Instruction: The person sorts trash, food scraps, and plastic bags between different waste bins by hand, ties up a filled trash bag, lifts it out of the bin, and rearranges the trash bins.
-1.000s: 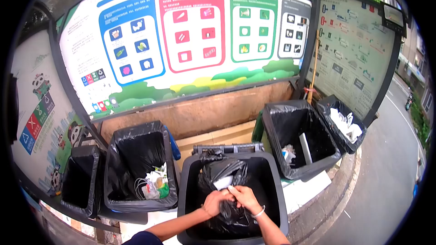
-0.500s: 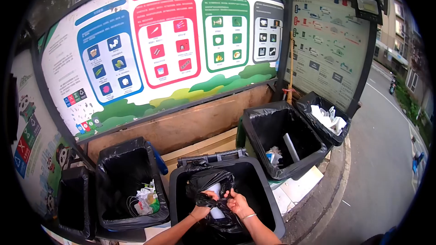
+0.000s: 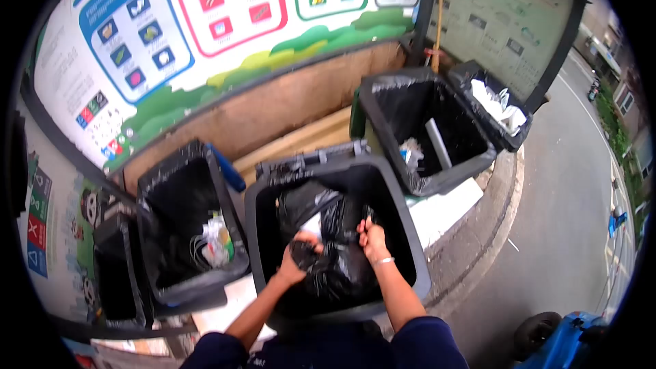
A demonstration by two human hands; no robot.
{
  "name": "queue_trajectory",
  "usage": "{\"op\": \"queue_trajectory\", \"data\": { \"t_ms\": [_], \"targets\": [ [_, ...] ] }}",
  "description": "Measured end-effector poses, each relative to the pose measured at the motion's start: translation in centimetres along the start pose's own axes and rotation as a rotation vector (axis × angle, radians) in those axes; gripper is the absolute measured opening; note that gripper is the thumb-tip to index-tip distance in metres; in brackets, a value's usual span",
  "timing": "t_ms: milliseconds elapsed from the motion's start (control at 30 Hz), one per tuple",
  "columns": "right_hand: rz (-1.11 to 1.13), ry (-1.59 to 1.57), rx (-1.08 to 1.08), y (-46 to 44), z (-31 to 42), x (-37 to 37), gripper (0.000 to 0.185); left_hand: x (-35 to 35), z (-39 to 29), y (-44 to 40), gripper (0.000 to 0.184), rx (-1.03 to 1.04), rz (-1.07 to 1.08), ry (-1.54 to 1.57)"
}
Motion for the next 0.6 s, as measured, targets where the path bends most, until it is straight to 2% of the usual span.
{"op": "queue_trajectory", "data": {
  "t_ms": [100,167,233,267,300,367,467,533,567,600],
  "targets": [
    [0.025,-0.035,-0.006,0.7,0.0,0.4,0.03,3.4,-3.0,-2.7,0.018,-0.041,0.258,-0.187],
    [0.08,-0.081,-0.018,1.0,0.2,0.6,0.029,3.8,-1.8,-4.3,0.012,0.074,0.277,-0.04],
    [0.113,-0.058,-0.039,2.3,1.1,0.7,0.031,3.0,4.7,-6.9,0.008,-0.209,0.238,0.155],
    [0.13,-0.048,-0.048,3.2,1.7,1.0,0.032,2.8,3.5,-7.0,0.013,-0.066,0.302,0.162],
    [0.154,0.046,-0.109,4.3,2.8,1.4,0.033,2.4,1.8,-7.2,0.022,0.028,0.279,-0.057],
    [0.211,0.237,-0.226,6.8,5.0,2.7,0.034,1.8,3.2,-5.9,0.037,-0.483,0.176,0.354],
    [0.43,0.567,-0.359,10.0,7.2,6.1,0.036,3.5,5.7,-5.6,0.04,-0.632,0.388,0.507],
    [0.498,0.735,-0.442,11.6,8.7,9.1,0.027,4.1,9.6,-5.7,0.04,-0.821,0.408,0.406],
    [0.508,0.824,-0.566,12.1,10.0,10.8,0.023,4.5,10.8,-5.6,0.04,-0.91,0.42,0.352],
    [0.514,0.85,-0.609,11.3,10.1,11.1,0.022,4.8,8.5,-5.9,0.032,-0.889,0.443,0.286]
  ]
}}
Point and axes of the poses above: each hand's wrist, its own y-axis away from the middle knuckle, its own x-axis out of the palm, z = x × y, the point moved 10 cm from there along -y, towards the middle knuckle, and after that the axes turned 10 degrees about -x, right-handed, at the moved point
